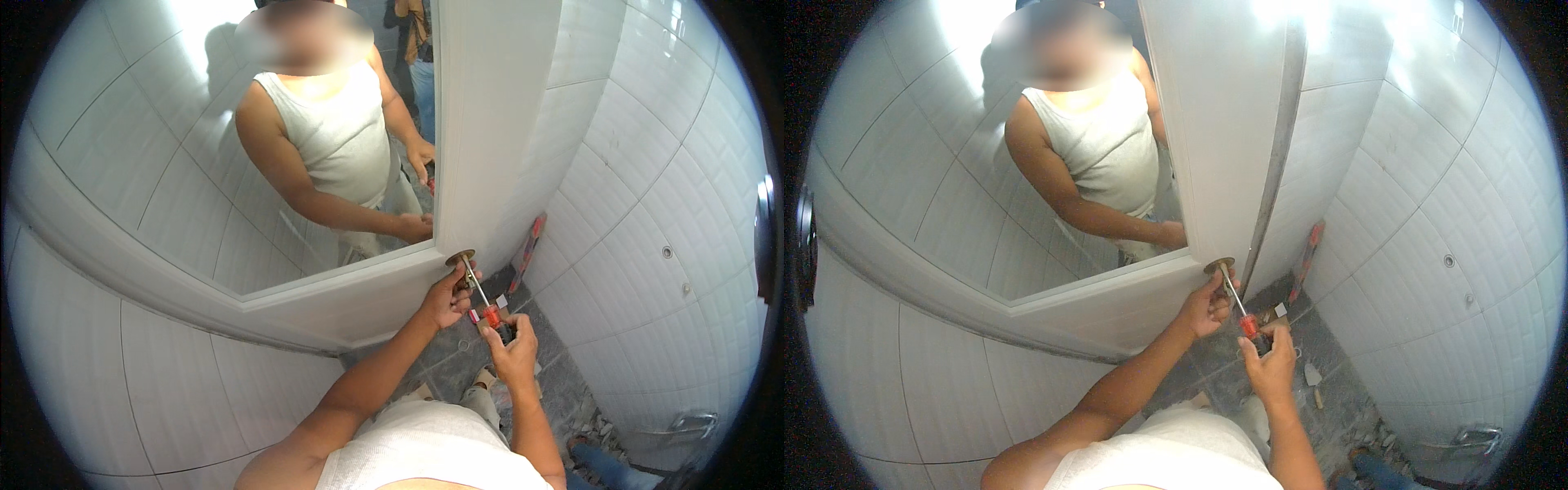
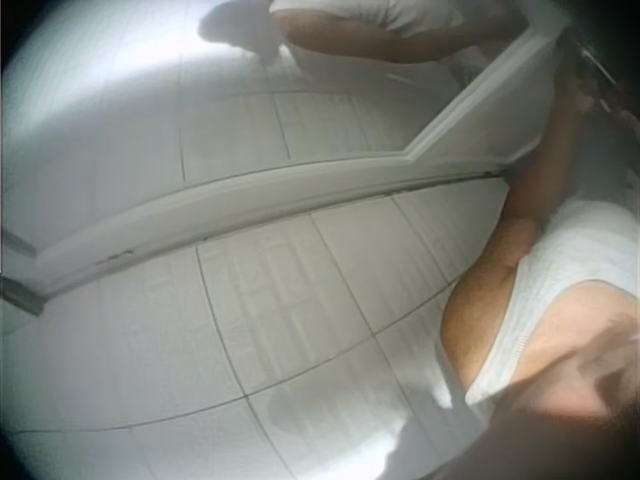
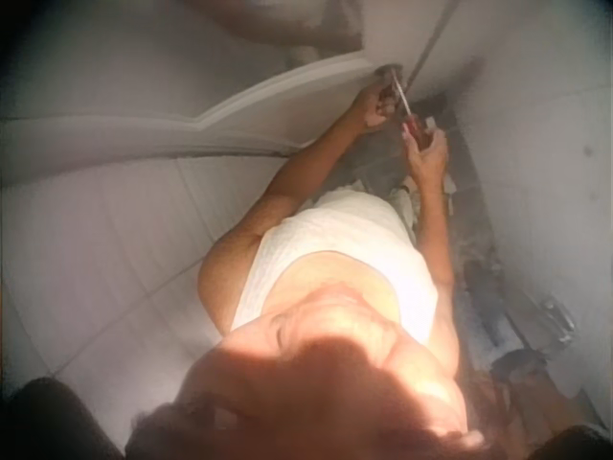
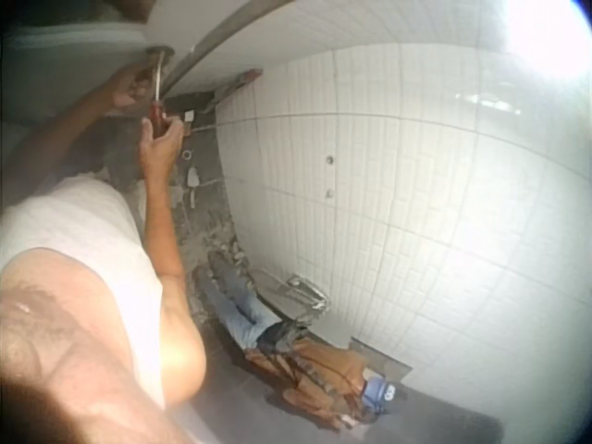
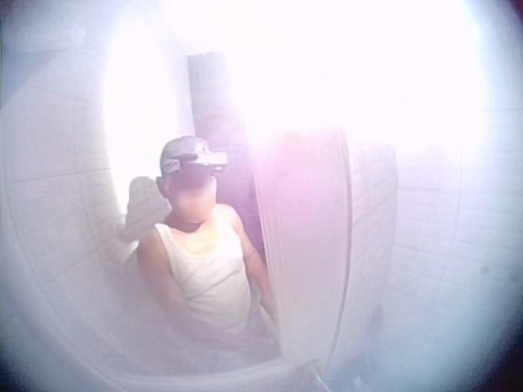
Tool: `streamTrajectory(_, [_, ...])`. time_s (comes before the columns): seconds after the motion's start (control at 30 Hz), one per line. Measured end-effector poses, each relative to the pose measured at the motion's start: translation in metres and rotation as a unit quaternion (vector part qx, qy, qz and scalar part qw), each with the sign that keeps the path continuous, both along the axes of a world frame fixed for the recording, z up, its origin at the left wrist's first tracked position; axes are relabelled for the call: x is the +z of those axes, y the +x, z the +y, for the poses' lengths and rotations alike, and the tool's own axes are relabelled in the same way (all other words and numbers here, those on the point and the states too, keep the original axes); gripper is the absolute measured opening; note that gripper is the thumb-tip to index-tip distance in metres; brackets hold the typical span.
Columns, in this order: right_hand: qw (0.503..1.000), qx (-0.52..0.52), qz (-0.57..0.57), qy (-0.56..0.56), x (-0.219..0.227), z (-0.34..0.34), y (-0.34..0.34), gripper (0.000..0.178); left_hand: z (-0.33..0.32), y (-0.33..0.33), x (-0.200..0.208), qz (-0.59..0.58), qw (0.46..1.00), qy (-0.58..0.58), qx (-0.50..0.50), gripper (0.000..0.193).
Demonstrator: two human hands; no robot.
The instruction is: The person installs a door lock on a white door. They retrieve screws from a box, position the lock plate, and use a screwdriver to fasten the screws into the door. The person remains kneeling on the floor during the task.
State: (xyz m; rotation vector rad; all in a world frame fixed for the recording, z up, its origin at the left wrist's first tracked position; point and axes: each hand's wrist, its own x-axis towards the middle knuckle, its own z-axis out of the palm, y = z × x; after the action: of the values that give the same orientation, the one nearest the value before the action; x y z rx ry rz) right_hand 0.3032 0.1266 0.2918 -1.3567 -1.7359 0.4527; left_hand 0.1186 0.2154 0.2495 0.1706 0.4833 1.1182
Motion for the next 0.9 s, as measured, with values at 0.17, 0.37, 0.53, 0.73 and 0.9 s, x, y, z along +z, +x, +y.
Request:
streamTrajectory(0.17, [0.762,0.008,0.445,-0.470,0.045,-0.001,-0.003,0.035,0.003,0.000,-0.002,0.009,1.000,-0.006,-0.008,0.034])
streamTrajectory(0.37, [0.977,-0.019,0.107,-0.182,-0.001,-0.008,-0.002,0.039,0.000,0.002,-0.001,-0.002,1.000,0.000,-0.011,0.032])
streamTrajectory(0.53, [0.773,-0.004,0.424,-0.472,0.043,-0.007,-0.007,0.043,0.001,0.004,-0.002,0.011,1.000,0.002,-0.010,0.032])
streamTrajectory(0.73, [0.975,-0.009,0.162,-0.151,0.012,-0.011,-0.010,0.034,0.000,0.004,-0.007,-0.005,1.000,0.021,-0.013,0.035])
streamTrajectory(0.9, [0.805,-0.018,0.396,-0.441,0.048,-0.011,-0.008,0.035,0.000,0.004,-0.005,-0.012,1.000,0.009,-0.010,0.033])
